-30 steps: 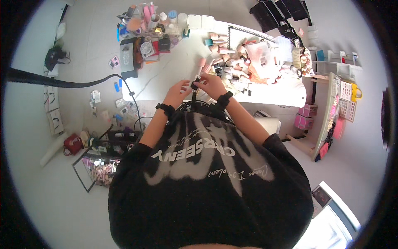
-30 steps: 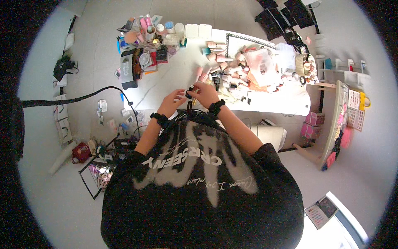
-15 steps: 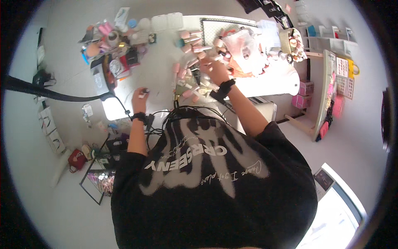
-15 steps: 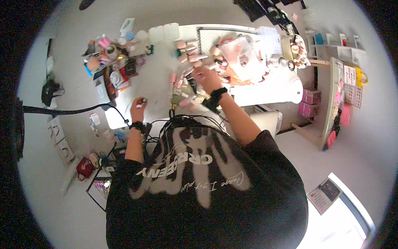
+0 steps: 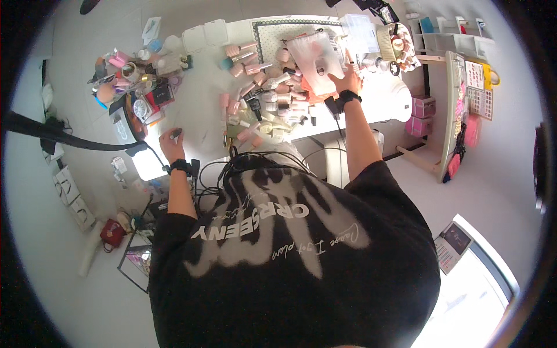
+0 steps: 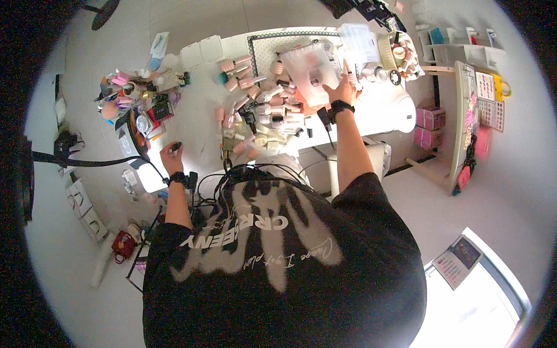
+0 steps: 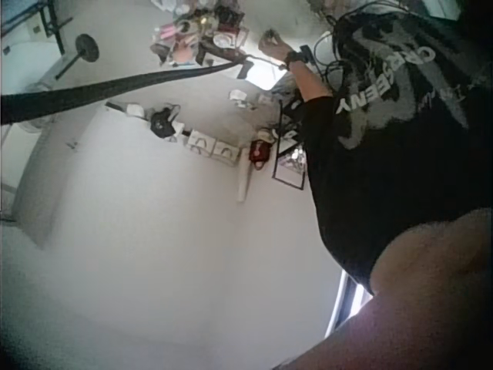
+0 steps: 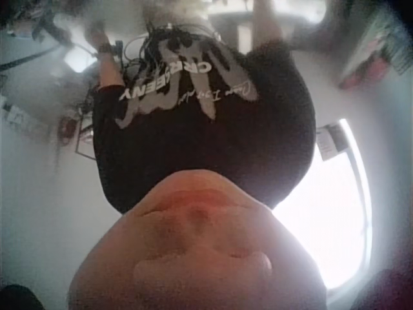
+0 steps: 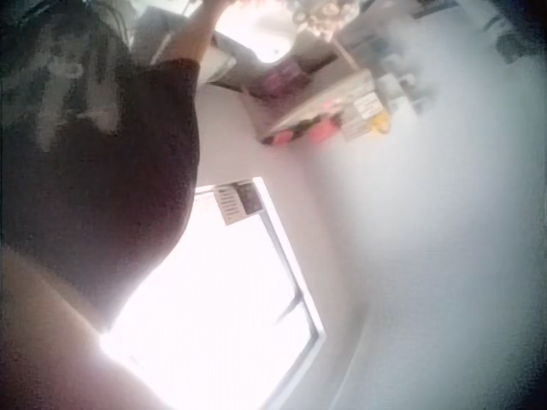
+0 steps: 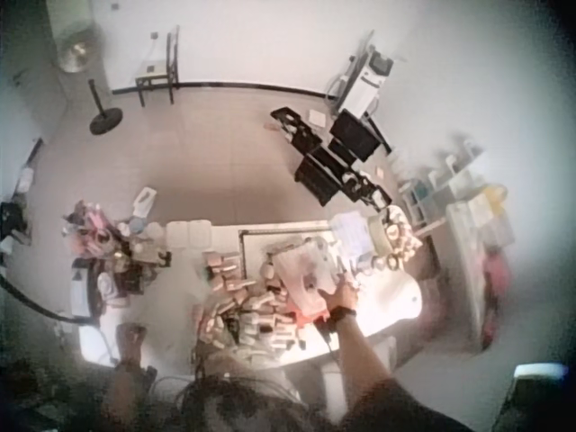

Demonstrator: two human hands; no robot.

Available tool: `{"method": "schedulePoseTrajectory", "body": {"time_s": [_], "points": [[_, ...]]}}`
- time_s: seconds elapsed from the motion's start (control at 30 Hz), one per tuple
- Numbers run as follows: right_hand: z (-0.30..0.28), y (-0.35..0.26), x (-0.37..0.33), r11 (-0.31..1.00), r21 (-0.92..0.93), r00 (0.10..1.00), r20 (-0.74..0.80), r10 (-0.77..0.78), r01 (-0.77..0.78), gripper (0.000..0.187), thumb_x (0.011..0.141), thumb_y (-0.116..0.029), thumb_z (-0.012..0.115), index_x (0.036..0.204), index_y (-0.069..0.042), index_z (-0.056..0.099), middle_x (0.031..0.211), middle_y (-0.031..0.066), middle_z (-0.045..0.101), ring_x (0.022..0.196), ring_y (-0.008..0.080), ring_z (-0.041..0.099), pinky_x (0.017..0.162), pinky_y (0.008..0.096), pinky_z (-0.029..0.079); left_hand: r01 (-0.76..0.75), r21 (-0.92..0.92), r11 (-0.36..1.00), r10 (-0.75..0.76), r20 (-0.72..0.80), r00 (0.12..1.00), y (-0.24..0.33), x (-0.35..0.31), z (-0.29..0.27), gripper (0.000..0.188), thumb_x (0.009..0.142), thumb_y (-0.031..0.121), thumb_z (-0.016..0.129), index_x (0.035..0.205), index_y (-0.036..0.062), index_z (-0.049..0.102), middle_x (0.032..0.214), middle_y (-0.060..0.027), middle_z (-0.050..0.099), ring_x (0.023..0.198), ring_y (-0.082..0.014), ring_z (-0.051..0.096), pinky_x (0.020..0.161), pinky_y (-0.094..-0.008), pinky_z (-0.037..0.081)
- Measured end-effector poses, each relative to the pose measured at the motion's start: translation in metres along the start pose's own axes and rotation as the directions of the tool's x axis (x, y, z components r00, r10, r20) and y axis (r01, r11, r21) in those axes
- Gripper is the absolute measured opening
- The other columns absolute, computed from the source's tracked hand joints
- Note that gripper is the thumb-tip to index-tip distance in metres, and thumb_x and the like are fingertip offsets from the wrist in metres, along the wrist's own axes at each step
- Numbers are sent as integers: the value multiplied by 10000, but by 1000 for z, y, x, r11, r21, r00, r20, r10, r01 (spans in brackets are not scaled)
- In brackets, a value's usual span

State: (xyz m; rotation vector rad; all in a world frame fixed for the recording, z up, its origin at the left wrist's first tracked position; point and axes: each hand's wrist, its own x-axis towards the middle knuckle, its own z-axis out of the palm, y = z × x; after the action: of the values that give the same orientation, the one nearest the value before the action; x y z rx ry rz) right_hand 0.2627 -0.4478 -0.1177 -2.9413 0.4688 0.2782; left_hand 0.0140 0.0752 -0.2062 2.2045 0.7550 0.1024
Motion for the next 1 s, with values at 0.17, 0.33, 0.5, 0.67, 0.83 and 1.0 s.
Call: {"method": "schedulePoseTrajectory", "body": {"time_s": [0.17,0.33,0.5,0.67,0.83,1.0], "points": [[10,1,-2,994,85,995,77,61,-68,683,664,-438,791,1247,-162,565,1192,85,617,1185,300,513,1073,533,260,-46,103,994,51,-39,998,14,-4,-10,459,758,219,778,1155,75,596,1138,-96,518,1017,-216,527,802,-342,461],[4,-10,-19,991,121,990,-124,74,-59,553,731,-387,741,1214,-161,594,1117,108,630,1140,307,525,1008,488,361,29,-69,997,-40,-156,987,63,-8,-29,553,797,223,734,1274,77,496,1217,-96,487,1054,-227,513,787,-335,457],[-32,-80,-96,722,625,948,-94,-306,295,405,814,-206,681,1183,-68,587,986,131,663,884,250,629,789,391,503,-51,-274,960,8,-153,988,132,-9,-58,383,860,133,634,1222,53,539,1137,-79,586,1039,-178,559,802,-296,447],[-52,-186,-250,461,875,473,346,-810,148,501,900,-426,609,1202,-30,558,947,145,679,821,232,642,733,353,512,-257,-481,838,196,-174,965,221,-11,-79,272,901,66,573,1170,28,563,1141,-88,585,1035,-157,553,846,-282,447],[-69,-226,-313,381,890,387,452,-804,-248,489,910,-361,626,1153,38,483,849,106,673,715,161,667,588,278,515,-356,-648,673,262,-242,934,242,-9,-92,212,922,39,535,1131,17,563,1161,-81,575,1027,-155,548,874,-279,449],[-74,-229,-346,345,867,439,483,-757,-359,422,905,-308,646,1097,34,489,821,115,669,661,155,665,541,264,513,-373,-650,662,278,-249,928,236,-24,-114,195,922,45,541,1113,26,578,1154,-67,582,1016,-141,549,861,-274,451]]}}
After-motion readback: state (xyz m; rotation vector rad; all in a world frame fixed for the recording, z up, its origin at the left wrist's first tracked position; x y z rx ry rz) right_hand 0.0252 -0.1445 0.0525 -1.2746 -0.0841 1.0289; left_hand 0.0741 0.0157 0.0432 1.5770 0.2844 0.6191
